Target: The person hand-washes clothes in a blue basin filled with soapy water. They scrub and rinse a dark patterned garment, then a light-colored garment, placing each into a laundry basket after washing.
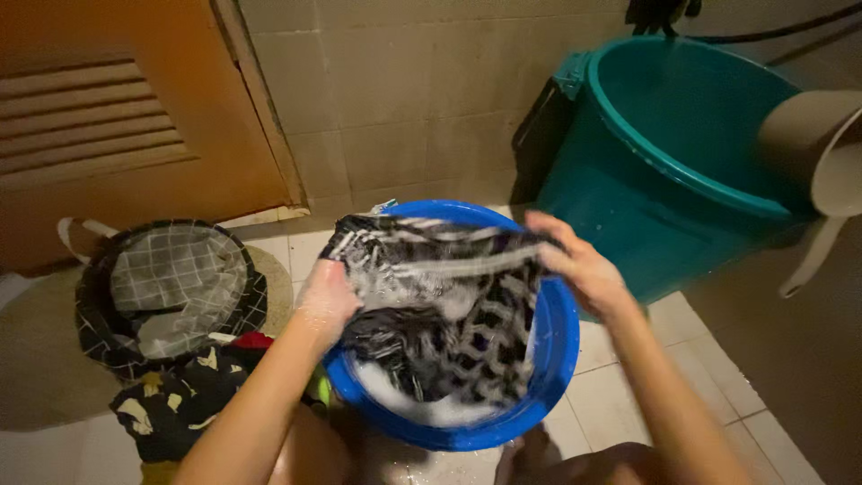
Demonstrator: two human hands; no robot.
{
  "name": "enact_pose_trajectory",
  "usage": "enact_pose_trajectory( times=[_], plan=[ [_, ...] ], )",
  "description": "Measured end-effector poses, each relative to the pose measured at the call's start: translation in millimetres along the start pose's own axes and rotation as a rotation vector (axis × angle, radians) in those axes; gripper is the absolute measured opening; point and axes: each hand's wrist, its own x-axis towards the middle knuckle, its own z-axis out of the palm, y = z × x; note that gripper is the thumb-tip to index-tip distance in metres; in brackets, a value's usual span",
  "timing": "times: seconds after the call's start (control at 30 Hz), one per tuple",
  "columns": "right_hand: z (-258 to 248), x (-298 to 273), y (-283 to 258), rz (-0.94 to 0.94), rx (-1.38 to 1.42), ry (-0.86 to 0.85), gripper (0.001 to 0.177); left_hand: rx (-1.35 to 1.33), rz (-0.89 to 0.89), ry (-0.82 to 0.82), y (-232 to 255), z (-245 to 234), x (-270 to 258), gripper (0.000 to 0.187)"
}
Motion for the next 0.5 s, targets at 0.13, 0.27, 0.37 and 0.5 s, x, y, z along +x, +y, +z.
enact_pose_trajectory(
  times=[0.13, 0.27, 0.37, 0.5],
  plan=[
    [102, 13, -17, 0.01, 0.806, 0.261, 0.051, -0.341, -0.27, 0.074, 4, 51, 14, 0.036],
    [205, 28, -16, -0.346, -0.117, 0.441, 0.015, -1.546, -0.481, 0.05, 63, 110, 26, 0.026],
    [217, 37, -9, -0.697, -0.686, 0.478, 0.017, -1.776, -0.303, -0.19, 100, 98, 7, 0.022],
    [173, 65, 15, -0.697, -0.67, 0.391, 0.008, -1.793, -0.229, -0.296, 148, 73, -25, 0.021]
  ],
)
